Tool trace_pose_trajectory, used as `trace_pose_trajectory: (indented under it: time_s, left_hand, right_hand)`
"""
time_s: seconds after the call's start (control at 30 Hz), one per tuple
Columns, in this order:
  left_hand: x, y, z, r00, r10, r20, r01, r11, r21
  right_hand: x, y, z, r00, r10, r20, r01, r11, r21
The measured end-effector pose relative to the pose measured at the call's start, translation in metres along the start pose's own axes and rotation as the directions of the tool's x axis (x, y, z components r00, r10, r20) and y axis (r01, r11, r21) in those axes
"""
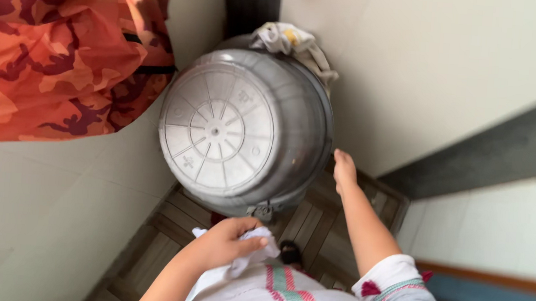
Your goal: The person removes wet clothes from a top-loading washing machine, shakes them out, and hangs them on an outdoor clothesline using clothespins. Items handled include a white cloth, a white shirt, a beige garment, and a dark blue shirt.
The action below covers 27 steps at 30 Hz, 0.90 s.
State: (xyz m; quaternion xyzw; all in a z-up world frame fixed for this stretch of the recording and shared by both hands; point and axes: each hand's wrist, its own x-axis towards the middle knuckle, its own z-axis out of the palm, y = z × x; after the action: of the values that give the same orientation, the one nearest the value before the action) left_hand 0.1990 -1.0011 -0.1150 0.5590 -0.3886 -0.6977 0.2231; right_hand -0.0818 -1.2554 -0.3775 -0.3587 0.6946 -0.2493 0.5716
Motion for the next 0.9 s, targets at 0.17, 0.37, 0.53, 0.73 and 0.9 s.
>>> trace_pose_trajectory:
  time_s: [0.17,0.37,0.53,0.73,0.9]
  left_hand:
    - [0.006,0.025,0.028,0.974,-0.121,-0.189,0.112,0.992,-0.059]
    - [-0.007,0.026,0.056,0.904,-0.181,-0.386,0.123,0.978,-0.17]
    - [-0.024,0.012,0.075,0.836,-0.294,-0.463,0.157,0.937,-0.312]
    - [-0.043,-0.002,0.093,0.824,-0.253,-0.507,0.084,0.939,-0.333]
    - [-0.063,-0.017,0.105,0.822,-0.267,-0.503,0.109,0.941,-0.321]
  right_hand:
    - [0.06,-0.009,-0.009,0.979,0.175,0.107,-0.168,0.983,-0.076]
    - [0.076,-0.023,0.004,0.918,0.261,0.3,-0.286,0.957,0.043]
    - [0.045,-0.019,0.047,0.919,0.179,0.352,-0.294,0.905,0.308]
    - [0.002,-0.032,0.053,0.914,0.192,0.358,-0.319,0.884,0.34]
    - [-0.022,-0.033,0.052,0.888,0.067,0.455,-0.28,0.864,0.419]
